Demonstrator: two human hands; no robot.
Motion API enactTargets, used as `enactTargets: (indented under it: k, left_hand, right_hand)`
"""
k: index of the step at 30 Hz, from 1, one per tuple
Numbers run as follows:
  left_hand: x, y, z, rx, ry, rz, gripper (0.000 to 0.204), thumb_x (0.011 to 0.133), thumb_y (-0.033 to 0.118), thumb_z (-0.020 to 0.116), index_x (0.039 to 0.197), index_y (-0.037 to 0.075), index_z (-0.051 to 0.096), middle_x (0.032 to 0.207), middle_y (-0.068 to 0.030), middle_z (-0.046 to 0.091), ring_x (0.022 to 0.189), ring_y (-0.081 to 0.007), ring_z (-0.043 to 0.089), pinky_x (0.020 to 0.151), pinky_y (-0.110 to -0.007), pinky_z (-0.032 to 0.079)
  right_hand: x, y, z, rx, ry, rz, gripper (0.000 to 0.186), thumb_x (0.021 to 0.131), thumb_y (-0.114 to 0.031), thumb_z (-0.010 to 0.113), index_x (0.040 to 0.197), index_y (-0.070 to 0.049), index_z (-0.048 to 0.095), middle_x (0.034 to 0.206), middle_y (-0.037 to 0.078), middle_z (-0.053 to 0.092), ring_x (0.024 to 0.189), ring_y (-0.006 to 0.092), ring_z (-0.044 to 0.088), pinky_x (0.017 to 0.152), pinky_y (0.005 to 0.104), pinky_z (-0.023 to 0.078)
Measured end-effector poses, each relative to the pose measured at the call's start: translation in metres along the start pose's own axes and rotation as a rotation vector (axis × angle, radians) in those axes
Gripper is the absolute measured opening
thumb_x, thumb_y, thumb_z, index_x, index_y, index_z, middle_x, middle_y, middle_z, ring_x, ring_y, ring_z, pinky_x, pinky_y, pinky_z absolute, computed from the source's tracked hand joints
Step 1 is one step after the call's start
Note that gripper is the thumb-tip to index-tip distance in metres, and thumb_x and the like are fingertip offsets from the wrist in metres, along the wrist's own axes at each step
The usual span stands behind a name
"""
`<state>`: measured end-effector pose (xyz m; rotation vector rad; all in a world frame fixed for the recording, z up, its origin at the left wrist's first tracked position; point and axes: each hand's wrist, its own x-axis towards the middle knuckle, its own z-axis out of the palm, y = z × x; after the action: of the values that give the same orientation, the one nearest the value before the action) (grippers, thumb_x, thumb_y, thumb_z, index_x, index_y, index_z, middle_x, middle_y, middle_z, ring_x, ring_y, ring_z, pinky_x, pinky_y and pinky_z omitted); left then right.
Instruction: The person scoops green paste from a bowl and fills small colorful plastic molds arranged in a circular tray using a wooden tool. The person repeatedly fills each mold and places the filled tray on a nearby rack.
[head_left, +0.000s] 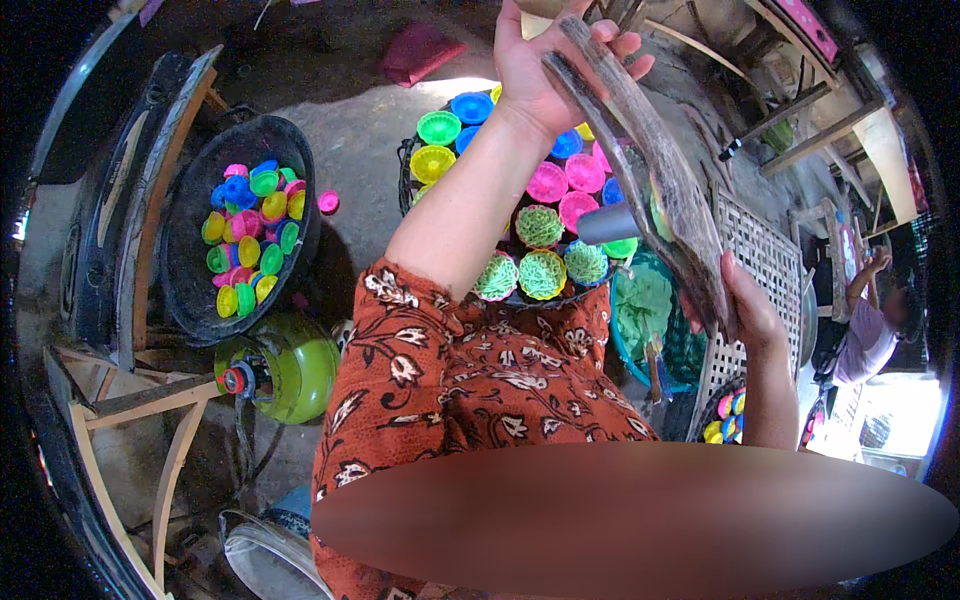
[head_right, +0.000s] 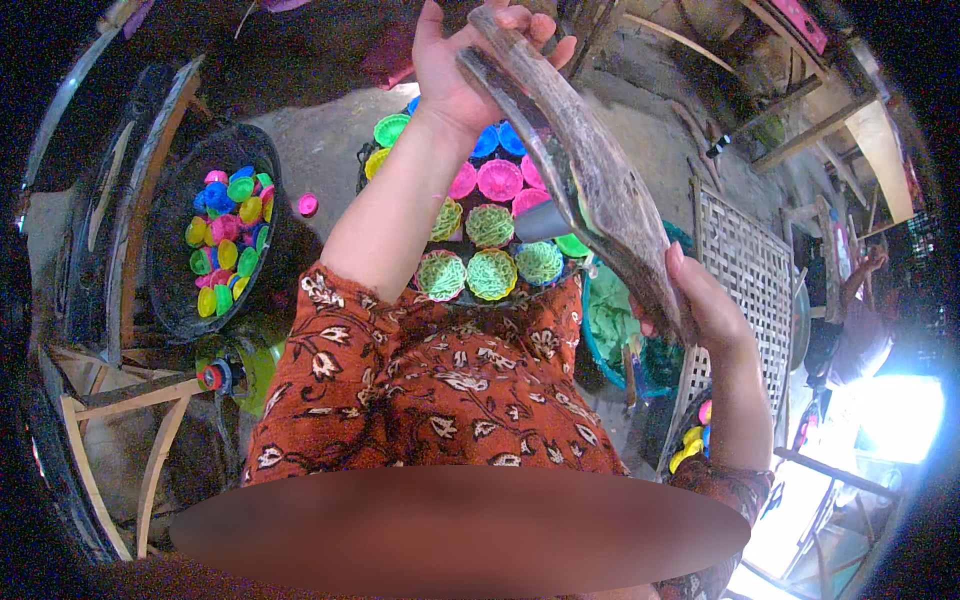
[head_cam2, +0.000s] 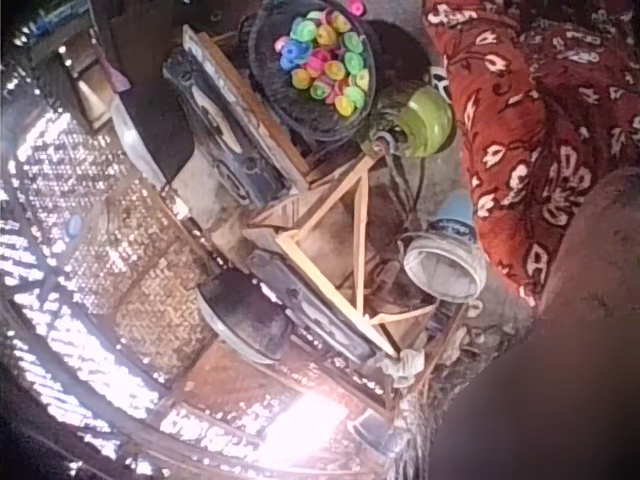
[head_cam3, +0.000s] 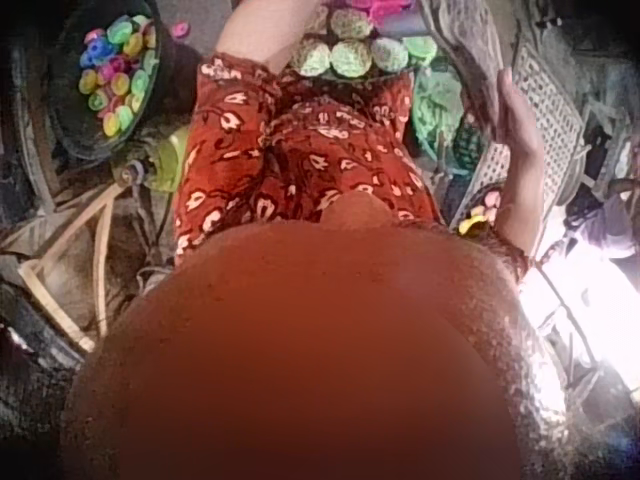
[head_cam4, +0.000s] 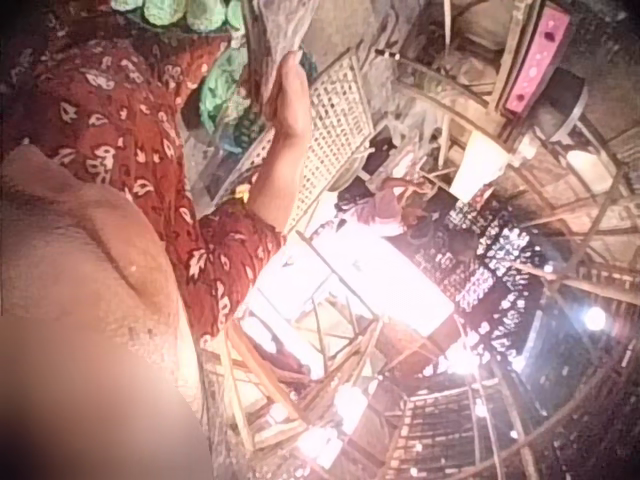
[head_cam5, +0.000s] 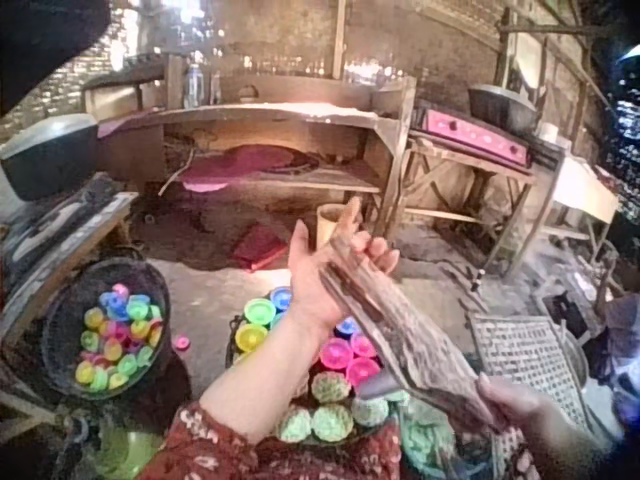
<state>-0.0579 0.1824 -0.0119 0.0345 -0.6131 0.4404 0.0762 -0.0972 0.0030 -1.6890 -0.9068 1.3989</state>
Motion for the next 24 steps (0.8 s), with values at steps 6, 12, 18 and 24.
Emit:
enactTargets:
  k: [6,12,18,24]
  left_hand:
    - [0.004,0.014,-0.040,0.395,0.427,0.197,0.070,0.085,0.062,0.019,0.117,0.009,0.052,0.063,-0.0052,0.045,0.063,-0.0227,0.047,0.075,-0.044,0.043]
    - [-0.014,0.014,-0.073,0.398,0.520,0.244,0.065,0.086,0.060,0.023,0.113,0.008,0.052,0.054,0.0003,0.035,0.052,-0.0177,0.040,0.063,-0.040,0.042]
    - [-0.019,0.028,-0.077,0.400,0.557,0.286,0.065,0.087,0.063,0.018,0.102,0.008,0.049,0.050,0.0004,0.033,0.046,-0.0176,0.038,0.056,-0.041,0.040]
    - [-0.011,0.039,-0.076,0.346,0.563,0.281,0.065,0.086,0.065,0.019,0.096,0.008,0.049,0.048,0.0007,0.031,0.044,-0.0166,0.035,0.052,-0.039,0.036]
  right_hand:
    - [0.043,-0.001,-0.017,-0.105,0.102,0.087,0.058,0.092,-0.055,0.031,0.093,-0.003,0.056,0.062,0.009,0.059,0.046,0.0168,0.055,0.044,0.0281,0.045]
    - [0.055,0.010,-0.025,-0.256,0.154,0.182,0.065,0.084,-0.063,0.042,0.084,-0.001,0.060,0.062,0.009,0.058,0.048,0.0172,0.055,0.044,0.0305,0.045]
    - [0.065,0.013,-0.007,-0.290,0.257,0.138,0.062,0.084,-0.059,0.046,0.082,0.001,0.060,0.058,0.007,0.055,0.044,0.0161,0.052,0.040,0.0285,0.042]
    - [0.077,0.011,-0.001,-0.394,0.325,0.037,0.058,0.086,-0.055,0.046,0.080,0.001,0.060,0.054,0.007,0.054,0.039,0.0149,0.049,0.037,0.0281,0.038]
